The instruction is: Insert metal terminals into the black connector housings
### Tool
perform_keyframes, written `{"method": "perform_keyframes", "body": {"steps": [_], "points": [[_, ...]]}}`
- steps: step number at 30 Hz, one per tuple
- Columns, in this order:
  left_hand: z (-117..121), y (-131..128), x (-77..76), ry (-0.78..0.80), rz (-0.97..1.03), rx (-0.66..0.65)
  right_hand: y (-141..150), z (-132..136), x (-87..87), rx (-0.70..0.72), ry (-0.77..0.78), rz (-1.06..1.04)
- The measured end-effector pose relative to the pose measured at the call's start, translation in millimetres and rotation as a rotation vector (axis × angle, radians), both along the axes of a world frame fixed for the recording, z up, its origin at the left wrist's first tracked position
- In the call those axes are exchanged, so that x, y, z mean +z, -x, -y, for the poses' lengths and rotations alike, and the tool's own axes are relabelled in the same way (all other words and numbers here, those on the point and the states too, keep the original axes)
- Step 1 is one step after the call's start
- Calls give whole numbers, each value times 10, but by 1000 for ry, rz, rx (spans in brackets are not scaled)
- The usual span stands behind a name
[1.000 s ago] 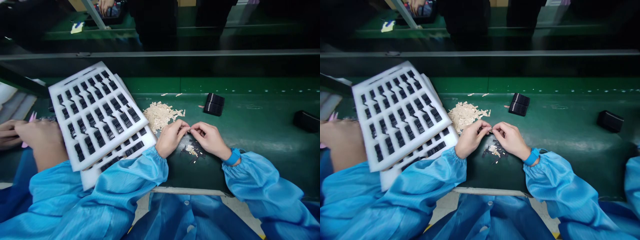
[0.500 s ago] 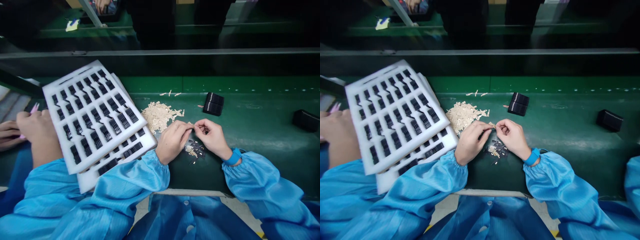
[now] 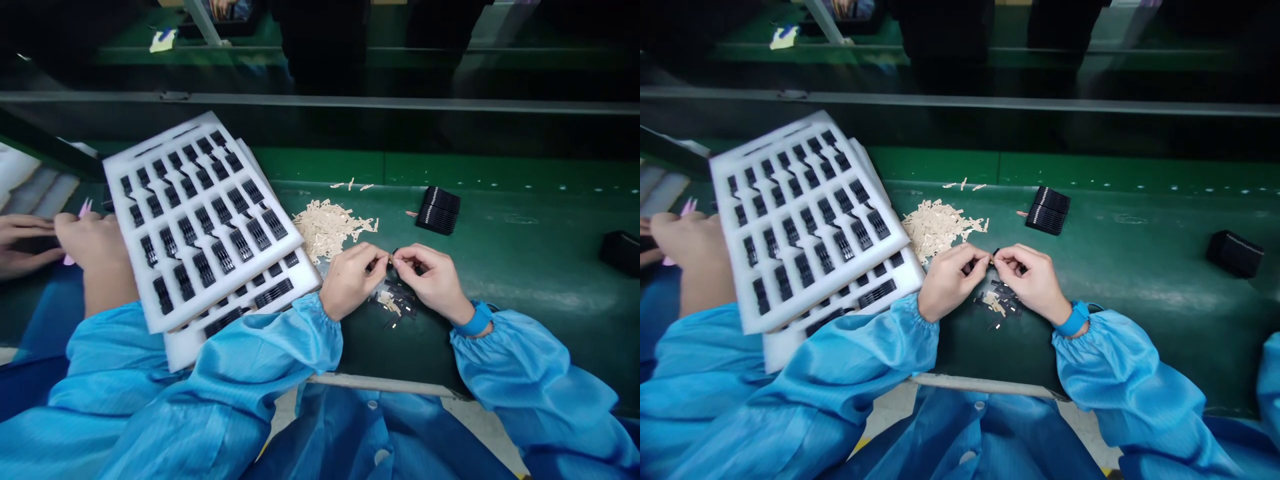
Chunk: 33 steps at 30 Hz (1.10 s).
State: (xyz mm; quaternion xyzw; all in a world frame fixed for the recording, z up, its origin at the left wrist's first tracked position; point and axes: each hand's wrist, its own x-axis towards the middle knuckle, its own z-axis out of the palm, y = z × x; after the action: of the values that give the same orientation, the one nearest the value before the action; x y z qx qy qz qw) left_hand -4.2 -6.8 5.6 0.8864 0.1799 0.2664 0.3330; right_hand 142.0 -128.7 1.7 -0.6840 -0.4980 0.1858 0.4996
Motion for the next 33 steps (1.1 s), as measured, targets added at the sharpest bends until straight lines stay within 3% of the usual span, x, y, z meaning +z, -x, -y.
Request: {"method": "perform_keyframes", "body": {"steps": [4,8,10,12,16,19,26,33], "points": [[-75,16,48,-31,-74,155,-3,-8,-15,-60,32,-110],[-184,31,39,-274,-225,333,-49,-37,-65,-174,26,-239],[-207,37,22,-341,-308,301,-62,-45,-78,-185,29,-257],[-203,40,15,-308,-292,254,-57,-45,-73,-158,41,-242],[-157,26,34,32,-87,26,-27,-29,-32,-91,51,-97],[-119,-1,38,203,-84,-130,-19,-24,-7,-44,49,-1],[-65,-19,-5,203,-76,-9,-15,-14,-6,-152,7,54],[-26,3,27,149,-97,-67,-2,-5,-3,-22,87,116]]}}
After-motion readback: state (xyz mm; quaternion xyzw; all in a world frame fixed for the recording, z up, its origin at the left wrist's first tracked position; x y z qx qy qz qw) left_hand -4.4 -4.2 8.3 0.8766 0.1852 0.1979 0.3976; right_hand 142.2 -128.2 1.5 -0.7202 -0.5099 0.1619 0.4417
